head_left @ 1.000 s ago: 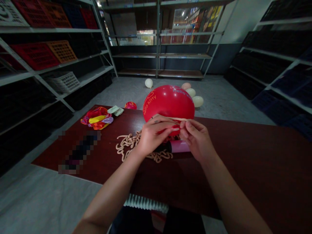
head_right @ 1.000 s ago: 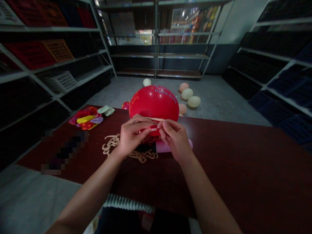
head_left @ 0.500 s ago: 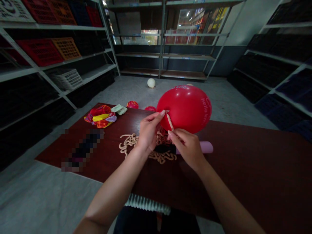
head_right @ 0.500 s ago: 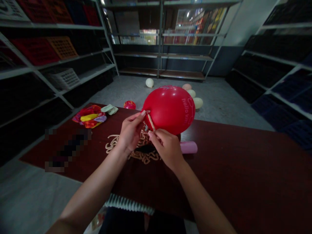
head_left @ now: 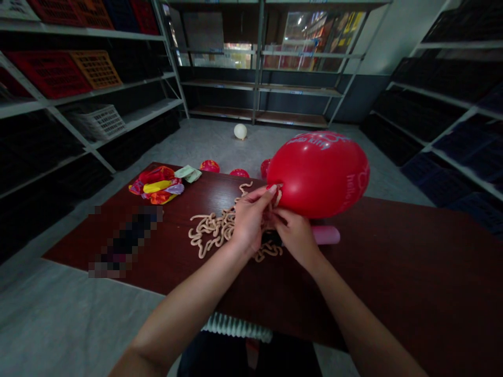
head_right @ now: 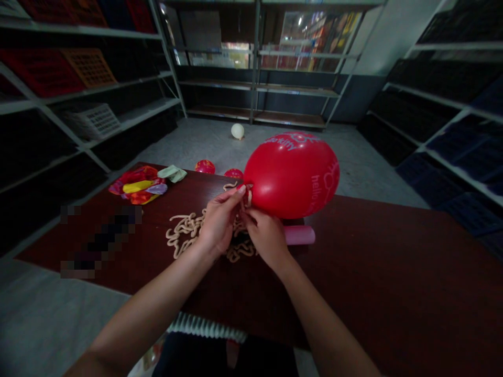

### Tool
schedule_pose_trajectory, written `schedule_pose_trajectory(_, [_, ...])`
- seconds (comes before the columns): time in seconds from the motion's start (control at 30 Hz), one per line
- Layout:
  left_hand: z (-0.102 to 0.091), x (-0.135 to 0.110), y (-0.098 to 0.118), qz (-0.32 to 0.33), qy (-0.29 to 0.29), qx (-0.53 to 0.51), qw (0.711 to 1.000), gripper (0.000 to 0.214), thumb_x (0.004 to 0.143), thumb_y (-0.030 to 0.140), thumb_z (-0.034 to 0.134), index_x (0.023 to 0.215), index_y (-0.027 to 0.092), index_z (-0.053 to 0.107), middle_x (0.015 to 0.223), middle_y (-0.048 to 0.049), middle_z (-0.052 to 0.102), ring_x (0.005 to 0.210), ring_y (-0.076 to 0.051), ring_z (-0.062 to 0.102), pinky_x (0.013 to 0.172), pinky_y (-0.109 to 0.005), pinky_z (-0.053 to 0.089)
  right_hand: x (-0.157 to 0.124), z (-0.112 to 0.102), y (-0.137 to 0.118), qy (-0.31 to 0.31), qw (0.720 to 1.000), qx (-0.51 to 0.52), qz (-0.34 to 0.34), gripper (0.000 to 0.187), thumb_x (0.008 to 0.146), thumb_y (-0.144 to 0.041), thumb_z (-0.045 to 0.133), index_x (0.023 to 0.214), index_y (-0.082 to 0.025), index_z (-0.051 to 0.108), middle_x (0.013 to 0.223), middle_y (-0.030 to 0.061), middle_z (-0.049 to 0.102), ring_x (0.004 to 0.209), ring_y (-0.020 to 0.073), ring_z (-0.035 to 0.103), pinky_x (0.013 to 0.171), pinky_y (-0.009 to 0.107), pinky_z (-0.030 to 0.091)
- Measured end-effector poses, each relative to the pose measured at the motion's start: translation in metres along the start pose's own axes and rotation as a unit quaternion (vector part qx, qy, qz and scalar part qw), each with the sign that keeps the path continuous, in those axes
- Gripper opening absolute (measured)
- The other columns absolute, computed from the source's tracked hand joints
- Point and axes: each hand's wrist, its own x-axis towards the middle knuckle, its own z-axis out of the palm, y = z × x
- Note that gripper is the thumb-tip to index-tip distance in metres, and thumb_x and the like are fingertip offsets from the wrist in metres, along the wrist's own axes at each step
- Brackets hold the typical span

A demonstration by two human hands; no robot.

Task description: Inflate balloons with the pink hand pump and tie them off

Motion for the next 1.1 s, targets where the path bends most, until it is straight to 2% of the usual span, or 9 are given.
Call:
schedule_pose_trajectory(0.13, [-0.012,0.008,0.013,0.238,-0.013,0.236,0.942,0.014,0.088,0.031,0.067,0.081,0.019,0.072,0.09,-0.0037,0.073,0.088,-0.016,0.063,0.089,-0.033,0.046,0.002,-0.029,-0.01,-0.051,0.954,0.295,0.03,0.035,0.084,-0.042,0.06,0.057,-0.022,0.052,0.054,-0.0033,0.049,0.05,0.0117,0.049,0.048,0.024,0.04])
schedule_pose_trajectory(0.23, [-0.021,0.007,0.023,0.442,-0.096,0.46,0.764,0.01,0.09,0.028,0.066,0.087,0.02,0.071,0.099,-0.0042,0.073,0.102,-0.02,0.059,0.096,-0.038,0.04,0.005,-0.052,-0.014,-0.006,0.859,0.508,0.067,0.041,0.077,-0.035,0.067,0.052,-0.022,0.038,0.051,-0.007,0.031,0.045,0.0076,0.033,0.042,0.021,0.034])
schedule_pose_trajectory(0.33, [-0.024,-0.001,0.022,0.555,-0.193,0.572,0.572,0.016,0.094,0.023,0.06,0.105,0.025,0.071,0.111,-0.0016,0.073,0.106,-0.019,0.057,0.092,-0.035,0.04,0.01,-0.063,-0.011,-0.009,0.812,0.571,0.123,0.042,0.075,-0.031,0.068,0.053,-0.022,0.033,0.051,-0.008,0.027,0.045,0.0064,0.026,0.042,0.018,0.035])
schedule_pose_trajectory(0.43, [-0.02,-0.009,0.017,0.582,-0.256,0.607,0.475,0.021,0.097,0.023,0.054,0.11,0.03,0.07,0.119,0.0007,0.072,0.105,-0.018,0.058,0.086,-0.034,0.04,0.015,-0.061,-0.003,-0.011,0.796,0.584,0.161,0.048,0.073,-0.031,0.07,0.055,-0.023,0.026,0.051,-0.0085,0.025,0.044,0.0061,0.026,0.04,0.016,0.034])
schedule_pose_trajectory(0.5, [-0.016,-0.013,0.018,0.557,-0.294,0.61,0.481,0.023,0.1,0.024,0.05,0.109,0.029,0.07,0.12,-0.0008,0.072,0.103,-0.017,0.059,0.085,-0.035,0.04,0.018,-0.057,0.001,-0.011,0.791,0.586,0.176,0.052,0.071,-0.033,0.071,0.056,-0.023,0.022,0.05,-0.0091,0.023,0.043,0.0055,0.025,0.038,0.015,0.032])
schedule_pose_trajectory(0.63, [-0.012,-0.015,0.03,0.436,-0.36,0.581,0.585,0.02,0.101,0.023,0.048,0.11,0.023,0.065,0.113,-0.0023,0.073,0.098,-0.016,0.062,0.084,-0.033,0.039,0.019,-0.054,0.004,-0.01,0.797,0.576,0.181,0.051,0.067,-0.034,0.071,0.053,-0.023,0.022,0.049,-0.0093,0.023,0.044,0.0054,0.024,0.04,0.017,0.033])
schedule_pose_trajectory(0.77, [-0.015,-0.01,0.037,0.396,-0.307,0.556,0.663,0.015,0.101,0.025,0.047,0.103,0.021,0.062,0.096,-0.0008,0.073,0.087,-0.016,0.062,0.079,-0.033,0.038,0.012,-0.054,-0.001,-0.027,0.826,0.552,0.114,0.044,0.07,-0.033,0.066,0.049,-0.023,0.029,0.048,-0.0093,0.022,0.043,0.0057,0.024,0.041,0.02,0.032])
schedule_pose_trajectory(0.9, [-0.015,-0.007,0.031,0.451,-0.209,0.589,0.637,0.018,0.102,0.025,0.041,0.099,0.018,0.057,0.083,-0.0037,0.067,0.076,-0.018,0.059,0.073,-0.033,0.039,0.004,-0.052,-0.01,-0.088,0.871,0.481,0.039,0.035,0.074,-0.031,0.063,0.048,-0.022,0.042,0.047,-0.007,0.033,0.044,0.0079,0.036,0.042,0.023,0.033])
schedule_pose_trajectory(1.1, [-0.012,-0.009,0.024,0.486,-0.244,0.629,0.556,0.022,0.095,0.017,0.044,0.116,0.011,0.05,0.1,-0.0124,0.066,0.09,-0.024,0.06,0.082,-0.039,0.047,0.0,-0.053,-0.016,-0.083,0.895,0.438,0.027,0.033,0.077,-0.031,0.062,0.049,-0.022,0.047,0.047,-0.0059,0.038,0.044,0.0088,0.039,0.042,0.025,0.034])
